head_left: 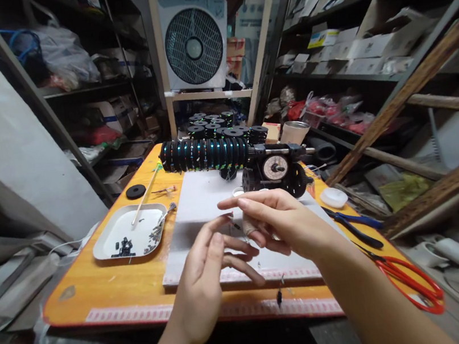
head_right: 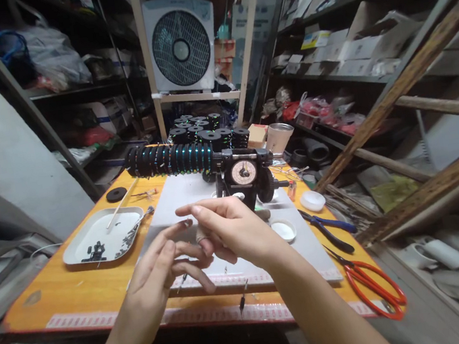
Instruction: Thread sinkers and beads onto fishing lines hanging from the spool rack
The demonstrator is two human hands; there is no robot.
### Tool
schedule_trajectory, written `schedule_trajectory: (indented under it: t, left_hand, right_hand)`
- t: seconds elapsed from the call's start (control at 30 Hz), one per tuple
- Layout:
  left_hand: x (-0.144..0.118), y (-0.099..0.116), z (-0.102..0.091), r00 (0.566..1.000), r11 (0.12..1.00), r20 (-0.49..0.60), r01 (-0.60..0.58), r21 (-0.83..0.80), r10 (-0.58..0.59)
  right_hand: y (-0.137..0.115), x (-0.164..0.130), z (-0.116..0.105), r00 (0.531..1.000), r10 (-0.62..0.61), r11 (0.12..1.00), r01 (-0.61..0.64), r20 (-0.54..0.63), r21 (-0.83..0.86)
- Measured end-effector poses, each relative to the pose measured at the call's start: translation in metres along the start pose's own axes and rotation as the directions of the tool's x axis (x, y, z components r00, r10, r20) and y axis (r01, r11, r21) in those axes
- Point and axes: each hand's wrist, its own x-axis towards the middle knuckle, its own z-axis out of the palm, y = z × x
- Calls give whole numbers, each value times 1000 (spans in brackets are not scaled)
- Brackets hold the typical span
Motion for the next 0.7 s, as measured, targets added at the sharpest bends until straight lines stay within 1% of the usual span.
schedule_trajectory:
  t: [0.1, 0.2, 0.3, 0.4, 0.47, 0.57, 0.7]
  left_hand:
    - [14, 8, -1, 1000, 1000, 2, -6, 26, 6]
    - [21, 10, -4, 1000, 999, 30, 6, 42, -7]
    - [24, 9, -7, 999, 999, 49, 12, 44, -14]
    - [25, 7, -7, 999, 1000, 54, -1, 23, 0]
    - [22, 2, -5, 998, 1000, 55, -1, -16, 2]
    - [13, -8, 1, 998, 993, 58, 43, -111, -36]
    - [-6, -19, 8, 993, 962, 56, 115, -248, -104]
  right_hand:
    - [-4, 0, -3, 1000, 16, 1000, -16, -5, -2]
    - [-6, 1, -4, 999, 40, 998, -40, 1, 38]
    - [-7, 5, -3, 997, 67, 991, -69, 27, 116]
    - [-3, 14, 0, 993, 95, 971, -109, 74, 215]
    - [3, 21, 3, 990, 110, 949, -130, 84, 287]
    - [9, 29, 6, 992, 113, 917, -128, 60, 379]
    - [10, 28, 7, 993, 107, 896, -114, 40, 428]
